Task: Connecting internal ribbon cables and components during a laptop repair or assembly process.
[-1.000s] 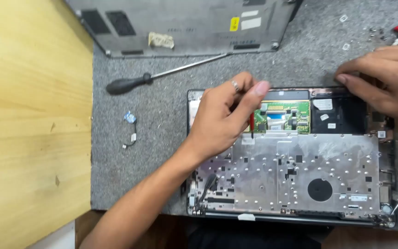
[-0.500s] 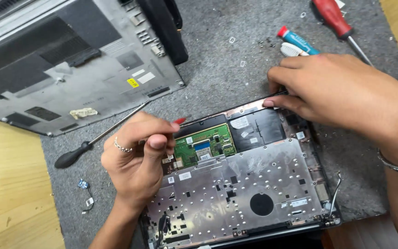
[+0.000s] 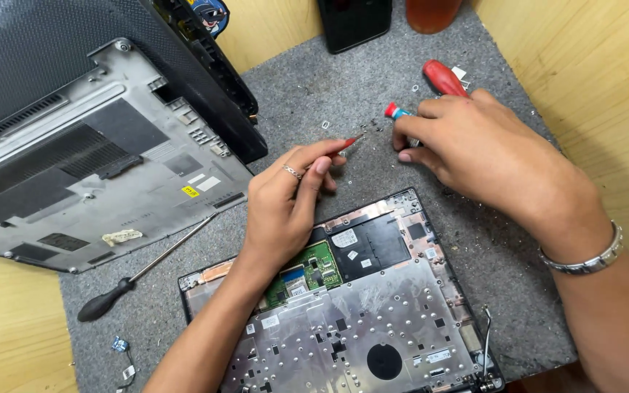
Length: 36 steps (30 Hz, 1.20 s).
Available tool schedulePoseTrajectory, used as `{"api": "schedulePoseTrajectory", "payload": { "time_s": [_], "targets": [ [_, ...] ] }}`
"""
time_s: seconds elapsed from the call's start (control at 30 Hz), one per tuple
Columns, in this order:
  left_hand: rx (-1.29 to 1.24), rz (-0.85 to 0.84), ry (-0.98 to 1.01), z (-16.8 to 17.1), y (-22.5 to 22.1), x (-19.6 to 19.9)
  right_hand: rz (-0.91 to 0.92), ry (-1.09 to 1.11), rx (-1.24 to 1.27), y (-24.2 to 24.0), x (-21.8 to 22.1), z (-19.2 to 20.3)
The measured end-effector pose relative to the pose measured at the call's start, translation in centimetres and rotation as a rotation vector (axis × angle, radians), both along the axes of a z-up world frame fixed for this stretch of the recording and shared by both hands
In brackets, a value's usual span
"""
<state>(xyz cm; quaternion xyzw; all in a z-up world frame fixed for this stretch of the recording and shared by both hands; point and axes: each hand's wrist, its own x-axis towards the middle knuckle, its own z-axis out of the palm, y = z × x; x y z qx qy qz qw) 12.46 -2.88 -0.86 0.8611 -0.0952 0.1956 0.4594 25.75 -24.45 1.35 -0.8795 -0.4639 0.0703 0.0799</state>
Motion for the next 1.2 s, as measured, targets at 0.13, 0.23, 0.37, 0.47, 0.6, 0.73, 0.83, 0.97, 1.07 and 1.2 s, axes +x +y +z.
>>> {"api": "schedulePoseTrajectory", "payload": {
  "time_s": [0.13, 0.23, 0.37, 0.47, 0.6, 0.73, 0.83, 0.97, 1.07, 1.2],
  "targets": [
    [0.005, -0.069, 0.020, 0.1, -0.1, 0.3, -0.069, 0.061, -0.008, 0.1, 0.3, -0.1],
    [-0.002, -0.040, 0.070, 0.1, 0.0, 0.5, -0.061, 0.052, -0.004, 0.2, 0.3, -0.2],
    [-0.014, -0.029, 0.107, -0.1, 0.0, 0.8, -0.072, 0.060, -0.040, 0.3, 0.3, -0.2],
    [-0.003, -0.010, 0.069, 0.0, 0.0, 0.5, -0.075, 0.064, -0.050, 0.4, 0.3, -0.3],
    [-0.054, 0.051, -0.004, 0.4, -0.2, 0.2, -0.083, 0.070, -0.052, 0.4, 0.3, -0.3],
    [-0.272, 0.081, 0.090, 1.0, 0.1, -0.9, -0.066, 0.031, -0.082, 0.3, 0.0, -0.4],
    [-0.453, 0.089, 0.119, 2.4, 0.3, -3.8, 0.023, -0.132, -0.072, 0.3, -0.6, -0.5],
    [-0.536, 0.137, 0.197, 3.5, 0.7, -10.7, 0.075, -0.189, -0.075, 0.6, -2.1, 0.2],
    [-0.671, 0.242, 0.236, 3.3, 0.4, -17.0, 0.202, -0.148, -0.038, 1.5, -3.2, 0.2],
    [-0.882, 0.423, 0.238, 2.6, -1.8, -24.0, 0.555, -0.005, 0.165, 2.9, -5.7, -0.1]
  ]
}}
